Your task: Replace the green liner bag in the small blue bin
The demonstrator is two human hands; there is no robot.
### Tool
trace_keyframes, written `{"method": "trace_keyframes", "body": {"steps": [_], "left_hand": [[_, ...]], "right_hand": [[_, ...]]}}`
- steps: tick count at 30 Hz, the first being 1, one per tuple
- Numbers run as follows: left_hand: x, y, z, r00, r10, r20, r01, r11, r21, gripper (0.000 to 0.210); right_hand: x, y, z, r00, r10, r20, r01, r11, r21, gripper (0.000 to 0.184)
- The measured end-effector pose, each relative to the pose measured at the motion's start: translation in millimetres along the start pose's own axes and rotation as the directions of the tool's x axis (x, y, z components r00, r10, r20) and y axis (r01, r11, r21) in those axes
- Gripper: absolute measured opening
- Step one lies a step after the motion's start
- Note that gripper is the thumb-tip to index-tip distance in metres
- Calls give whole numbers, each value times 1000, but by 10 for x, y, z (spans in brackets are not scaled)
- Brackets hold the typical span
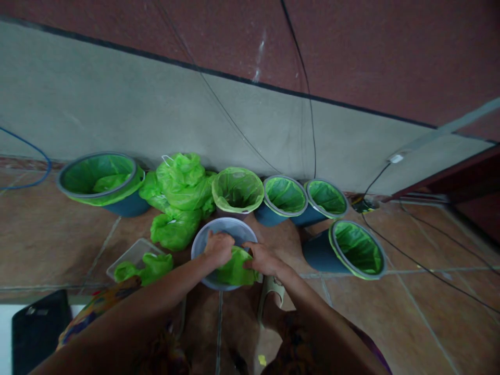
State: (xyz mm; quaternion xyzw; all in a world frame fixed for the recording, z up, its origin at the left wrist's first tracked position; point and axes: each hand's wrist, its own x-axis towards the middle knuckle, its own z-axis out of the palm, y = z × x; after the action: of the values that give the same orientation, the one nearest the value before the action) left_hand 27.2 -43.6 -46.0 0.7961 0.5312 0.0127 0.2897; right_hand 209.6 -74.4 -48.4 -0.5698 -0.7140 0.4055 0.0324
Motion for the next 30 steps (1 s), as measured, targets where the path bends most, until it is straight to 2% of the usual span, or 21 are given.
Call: {"method": "trace_keyframes", "body": {"steps": [3, 5, 7, 10, 12, 14, 15, 18, 22, 25, 27, 30], "left_hand": [[4, -61, -168, 996, 58, -73, -47, 989, 141, 23], [17, -82, -212, 985, 139, -98, -116, 970, 215, 26], [23, -76, -200, 969, 223, -109, -192, 951, 242, 27], [17, -31, -126, 954, 279, -109, -252, 944, 211, 24], [10, -1, -77, 954, 280, -107, -255, 946, 201, 22], [8, 12, -44, 964, 236, -121, -210, 958, 195, 22], [11, 9, -34, 972, 195, -128, -168, 966, 196, 23], [35, -46, -45, 992, 7, -129, 19, 980, 198, 28], [92, -229, -172, 977, -187, -103, 204, 961, 189, 31], [121, -376, -302, 966, -245, -78, 255, 949, 187, 30], [131, -431, -349, 967, -249, -55, 255, 947, 193, 29], [142, -432, -323, 969, -244, -36, 246, 948, 200, 27]], "right_hand": [[-76, -8, -148, 967, -28, 252, 59, 992, -115, 39], [-114, -33, -203, 930, -75, 359, 100, 994, -50, 39], [-116, -63, -208, 949, -118, 294, 112, 993, 37, 46], [-37, -99, -120, 997, -76, 18, 75, 995, 70, 48], [46, -112, -17, 994, -9, -111, 19, 996, 85, 36], [119, -114, 82, 984, 34, -172, -18, 995, 94, 16], [143, -111, 115, 981, 40, -191, -23, 996, 91, 12], [161, -80, 96, 971, 61, -231, -45, 996, 75, 15], [101, 25, -171, 960, 174, -219, -185, 982, -32, 19], [57, 113, -329, 935, 290, -206, -331, 920, -208, 20], [56, 139, -335, 908, 363, -211, -410, 873, -264, 20], [117, 129, -223, 916, 335, -223, -386, 886, -257, 24]]}}
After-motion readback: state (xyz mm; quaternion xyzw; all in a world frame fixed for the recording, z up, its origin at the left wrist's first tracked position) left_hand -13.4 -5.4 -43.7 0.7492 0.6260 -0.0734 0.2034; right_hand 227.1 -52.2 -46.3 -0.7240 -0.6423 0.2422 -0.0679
